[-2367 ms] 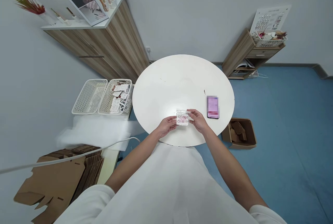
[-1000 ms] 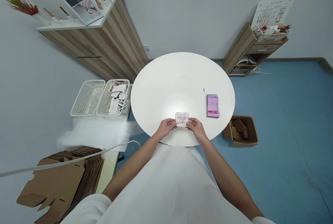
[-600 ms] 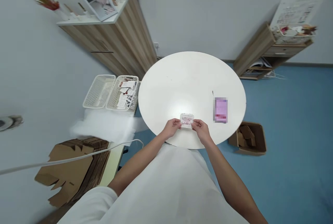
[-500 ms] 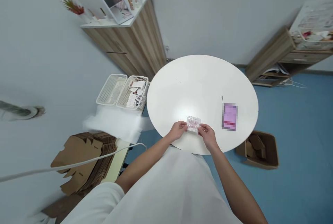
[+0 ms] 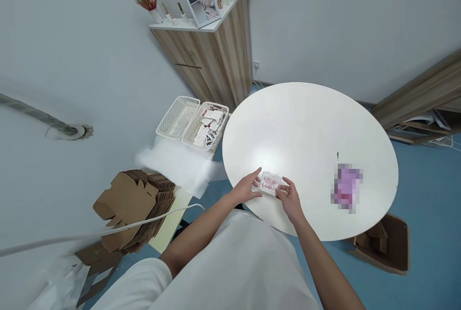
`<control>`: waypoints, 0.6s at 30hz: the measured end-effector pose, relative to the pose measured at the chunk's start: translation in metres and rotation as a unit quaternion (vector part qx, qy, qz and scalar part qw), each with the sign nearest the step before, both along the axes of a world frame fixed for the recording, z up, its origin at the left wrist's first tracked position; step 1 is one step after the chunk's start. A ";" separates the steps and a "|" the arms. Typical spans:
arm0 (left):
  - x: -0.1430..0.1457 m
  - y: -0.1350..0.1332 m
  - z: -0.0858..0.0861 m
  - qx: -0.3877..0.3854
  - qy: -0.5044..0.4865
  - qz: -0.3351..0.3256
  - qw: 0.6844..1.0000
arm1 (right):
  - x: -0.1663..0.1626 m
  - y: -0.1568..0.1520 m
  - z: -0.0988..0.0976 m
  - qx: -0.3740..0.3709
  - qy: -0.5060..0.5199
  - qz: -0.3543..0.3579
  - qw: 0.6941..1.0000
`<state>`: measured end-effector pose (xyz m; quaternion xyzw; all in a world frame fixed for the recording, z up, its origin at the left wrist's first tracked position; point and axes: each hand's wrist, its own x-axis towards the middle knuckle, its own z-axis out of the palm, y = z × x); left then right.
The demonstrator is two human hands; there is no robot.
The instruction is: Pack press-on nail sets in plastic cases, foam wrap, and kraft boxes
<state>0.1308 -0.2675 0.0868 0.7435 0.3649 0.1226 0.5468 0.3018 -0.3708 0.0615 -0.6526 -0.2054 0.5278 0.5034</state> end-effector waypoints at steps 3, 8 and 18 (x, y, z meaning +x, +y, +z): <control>-0.013 0.020 -0.003 0.022 0.003 -0.005 1.000 | -0.010 0.021 0.006 0.014 -0.026 0.045 0.999; -0.035 0.054 -0.011 0.022 -0.011 -0.004 1.000 | -0.035 0.055 0.009 0.010 -0.046 0.075 0.996; -0.072 0.114 -0.023 -0.010 0.001 -0.018 1.000 | -0.083 0.109 0.006 -0.019 -0.152 0.119 0.981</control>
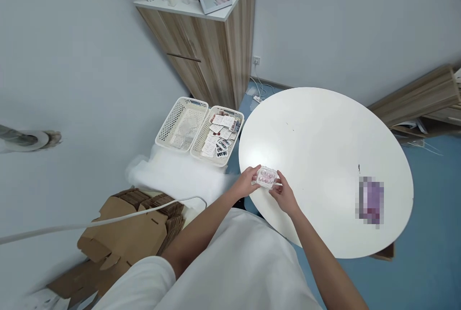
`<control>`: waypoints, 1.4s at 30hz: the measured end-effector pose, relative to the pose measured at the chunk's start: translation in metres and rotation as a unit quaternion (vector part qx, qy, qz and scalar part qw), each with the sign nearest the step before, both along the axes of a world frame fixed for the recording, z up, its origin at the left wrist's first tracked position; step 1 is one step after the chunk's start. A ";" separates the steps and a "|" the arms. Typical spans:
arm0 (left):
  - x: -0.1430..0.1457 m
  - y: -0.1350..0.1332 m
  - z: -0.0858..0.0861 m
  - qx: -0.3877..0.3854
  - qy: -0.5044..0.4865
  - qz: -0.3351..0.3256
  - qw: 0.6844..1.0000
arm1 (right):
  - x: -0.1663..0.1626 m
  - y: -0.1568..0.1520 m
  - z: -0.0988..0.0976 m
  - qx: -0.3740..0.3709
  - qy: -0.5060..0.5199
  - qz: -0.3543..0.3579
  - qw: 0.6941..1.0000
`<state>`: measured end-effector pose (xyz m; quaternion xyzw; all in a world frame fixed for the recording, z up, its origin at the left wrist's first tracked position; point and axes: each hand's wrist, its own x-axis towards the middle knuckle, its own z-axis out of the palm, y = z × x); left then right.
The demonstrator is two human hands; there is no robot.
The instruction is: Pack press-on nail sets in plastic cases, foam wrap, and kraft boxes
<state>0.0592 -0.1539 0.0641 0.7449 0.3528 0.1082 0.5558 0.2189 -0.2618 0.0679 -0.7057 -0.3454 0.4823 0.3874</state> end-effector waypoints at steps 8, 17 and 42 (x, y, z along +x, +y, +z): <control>-0.011 0.037 -0.013 0.024 0.046 0.025 0.998 | -0.018 0.048 -0.008 -0.042 -0.179 0.055 0.981; 0.014 0.080 -0.034 0.078 0.081 0.096 0.989 | -0.013 0.115 -0.023 -0.074 -0.174 0.007 0.982; -0.011 0.014 -0.036 0.086 0.128 0.165 0.974 | -0.037 0.039 -0.038 -0.031 -0.177 0.023 0.983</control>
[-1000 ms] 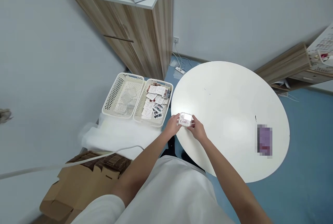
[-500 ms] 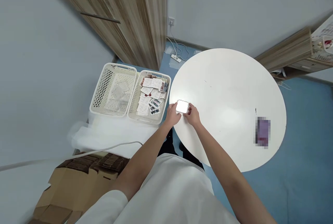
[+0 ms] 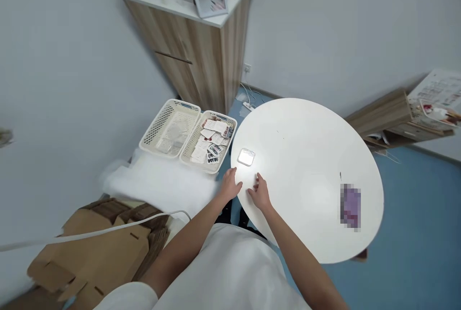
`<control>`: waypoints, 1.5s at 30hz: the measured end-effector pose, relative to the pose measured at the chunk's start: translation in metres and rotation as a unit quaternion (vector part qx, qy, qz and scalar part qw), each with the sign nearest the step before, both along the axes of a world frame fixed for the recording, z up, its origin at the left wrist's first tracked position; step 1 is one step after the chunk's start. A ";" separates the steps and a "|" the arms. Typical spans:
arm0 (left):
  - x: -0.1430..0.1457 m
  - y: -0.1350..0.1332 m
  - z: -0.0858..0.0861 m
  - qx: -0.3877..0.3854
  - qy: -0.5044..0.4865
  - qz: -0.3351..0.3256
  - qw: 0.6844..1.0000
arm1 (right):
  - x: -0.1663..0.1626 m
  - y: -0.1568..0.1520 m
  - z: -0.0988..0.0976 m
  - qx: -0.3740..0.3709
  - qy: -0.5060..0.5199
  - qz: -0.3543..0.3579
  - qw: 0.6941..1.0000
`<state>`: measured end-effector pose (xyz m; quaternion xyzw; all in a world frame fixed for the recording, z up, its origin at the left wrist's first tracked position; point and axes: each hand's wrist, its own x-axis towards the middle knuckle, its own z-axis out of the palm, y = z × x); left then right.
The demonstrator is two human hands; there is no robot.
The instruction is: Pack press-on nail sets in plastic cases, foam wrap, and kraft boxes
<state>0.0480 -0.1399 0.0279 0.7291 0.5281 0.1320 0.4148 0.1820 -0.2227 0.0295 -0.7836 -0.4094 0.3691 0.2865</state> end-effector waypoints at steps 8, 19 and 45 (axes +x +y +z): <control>-0.041 -0.058 0.023 -0.097 0.004 0.005 0.995 | 0.017 -0.043 0.004 0.024 0.021 0.089 0.996; -0.112 -0.145 0.014 -0.166 0.064 0.123 0.976 | -0.022 -0.054 0.007 -0.001 0.083 0.269 0.960; -0.181 -0.093 -0.006 -0.067 0.066 0.272 0.958 | -0.164 0.046 -0.002 -0.077 -0.023 0.406 0.910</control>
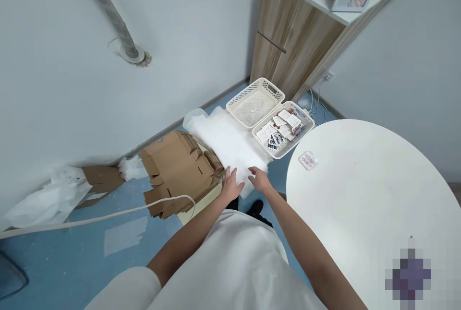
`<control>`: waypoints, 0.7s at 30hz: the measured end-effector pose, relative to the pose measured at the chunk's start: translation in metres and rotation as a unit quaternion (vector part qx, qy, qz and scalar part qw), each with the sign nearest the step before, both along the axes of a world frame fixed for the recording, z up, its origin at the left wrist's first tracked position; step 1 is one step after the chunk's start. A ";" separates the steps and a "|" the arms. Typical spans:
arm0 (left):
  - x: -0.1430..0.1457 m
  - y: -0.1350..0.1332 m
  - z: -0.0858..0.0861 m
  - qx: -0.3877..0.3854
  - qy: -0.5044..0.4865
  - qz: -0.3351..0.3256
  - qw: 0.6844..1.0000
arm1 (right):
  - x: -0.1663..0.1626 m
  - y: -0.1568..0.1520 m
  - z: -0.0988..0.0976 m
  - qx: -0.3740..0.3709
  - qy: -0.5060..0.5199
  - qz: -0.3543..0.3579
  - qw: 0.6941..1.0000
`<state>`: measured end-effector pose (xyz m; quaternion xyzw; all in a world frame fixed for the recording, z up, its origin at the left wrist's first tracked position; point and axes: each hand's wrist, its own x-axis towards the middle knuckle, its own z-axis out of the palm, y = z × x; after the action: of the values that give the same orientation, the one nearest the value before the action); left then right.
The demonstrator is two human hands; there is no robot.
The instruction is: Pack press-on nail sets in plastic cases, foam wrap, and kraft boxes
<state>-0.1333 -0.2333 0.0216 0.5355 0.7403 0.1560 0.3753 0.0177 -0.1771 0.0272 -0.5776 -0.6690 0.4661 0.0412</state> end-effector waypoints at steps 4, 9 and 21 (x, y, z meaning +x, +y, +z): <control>-0.003 0.001 0.000 -0.026 -0.028 0.012 0.999 | -0.030 0.017 -0.011 0.055 -0.029 0.023 0.998; -0.006 0.001 -0.005 -0.023 -0.063 0.015 0.998 | -0.066 0.035 -0.021 0.126 -0.082 0.035 0.988; -0.013 -0.006 -0.011 0.003 -0.160 0.058 0.985 | -0.109 0.051 -0.042 -0.030 -0.021 0.025 0.999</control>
<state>-0.1462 -0.2391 0.0104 0.4608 0.7003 0.2632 0.4775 -0.0908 -0.1266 -0.0146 -0.5718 -0.6695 0.4741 -0.0017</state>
